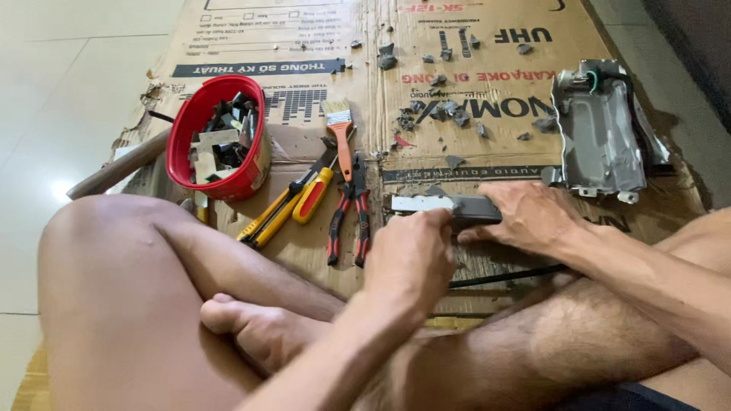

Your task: The person sits on the floor and uses a utility knife to scrape and cut a gray plastic casing. They then use a screwdriver to remove screws from a small electronic component and use pliers to pull out wires and small parts.

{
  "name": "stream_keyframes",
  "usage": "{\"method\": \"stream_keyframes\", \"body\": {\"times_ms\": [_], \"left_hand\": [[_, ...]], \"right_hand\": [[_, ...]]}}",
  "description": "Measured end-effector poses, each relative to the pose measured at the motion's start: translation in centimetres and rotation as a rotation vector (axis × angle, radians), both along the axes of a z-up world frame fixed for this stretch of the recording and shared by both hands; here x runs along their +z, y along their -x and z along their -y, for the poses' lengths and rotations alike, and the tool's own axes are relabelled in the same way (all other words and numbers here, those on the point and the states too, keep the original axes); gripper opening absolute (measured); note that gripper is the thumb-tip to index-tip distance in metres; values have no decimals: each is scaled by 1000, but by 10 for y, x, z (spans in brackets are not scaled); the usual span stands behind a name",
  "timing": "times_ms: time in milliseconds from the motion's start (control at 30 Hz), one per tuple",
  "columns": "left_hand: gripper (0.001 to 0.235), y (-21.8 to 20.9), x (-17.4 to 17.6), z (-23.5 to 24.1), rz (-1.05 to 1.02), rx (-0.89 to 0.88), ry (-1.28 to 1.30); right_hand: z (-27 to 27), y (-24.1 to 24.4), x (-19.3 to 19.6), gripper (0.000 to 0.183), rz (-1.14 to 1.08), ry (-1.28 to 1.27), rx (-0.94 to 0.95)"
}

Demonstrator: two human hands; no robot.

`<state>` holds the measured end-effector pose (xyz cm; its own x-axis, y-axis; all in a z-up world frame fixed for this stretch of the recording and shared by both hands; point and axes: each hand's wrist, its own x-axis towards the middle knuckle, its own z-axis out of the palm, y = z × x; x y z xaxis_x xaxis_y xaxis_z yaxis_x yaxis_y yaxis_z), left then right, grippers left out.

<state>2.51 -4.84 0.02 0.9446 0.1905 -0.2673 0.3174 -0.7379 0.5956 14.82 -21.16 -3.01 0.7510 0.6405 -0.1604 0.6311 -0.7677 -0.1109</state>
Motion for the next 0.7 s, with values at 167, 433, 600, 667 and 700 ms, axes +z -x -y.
{"method": "stream_keyframes", "body": {"times_ms": [167, 433, 600, 667, 700], "left_hand": [[39, 12, 38, 13, 56, 185, 180], [40, 12, 48, 37, -49, 453, 522], [41, 18, 51, 45, -3, 529, 598], [38, 19, 41, 34, 17, 359, 351], [36, 20, 36, 28, 37, 187, 107]], "right_hand": [[1, -4, -1, 54, -4, -12, -19], [0, 5, -5, 39, 101, 83, -88], [1, -4, -30, 29, 150, 26, -159], [1, -1, -27, 33, 158, 15, -98], [1, 1, -25, 42, 168, 4, -38]]}}
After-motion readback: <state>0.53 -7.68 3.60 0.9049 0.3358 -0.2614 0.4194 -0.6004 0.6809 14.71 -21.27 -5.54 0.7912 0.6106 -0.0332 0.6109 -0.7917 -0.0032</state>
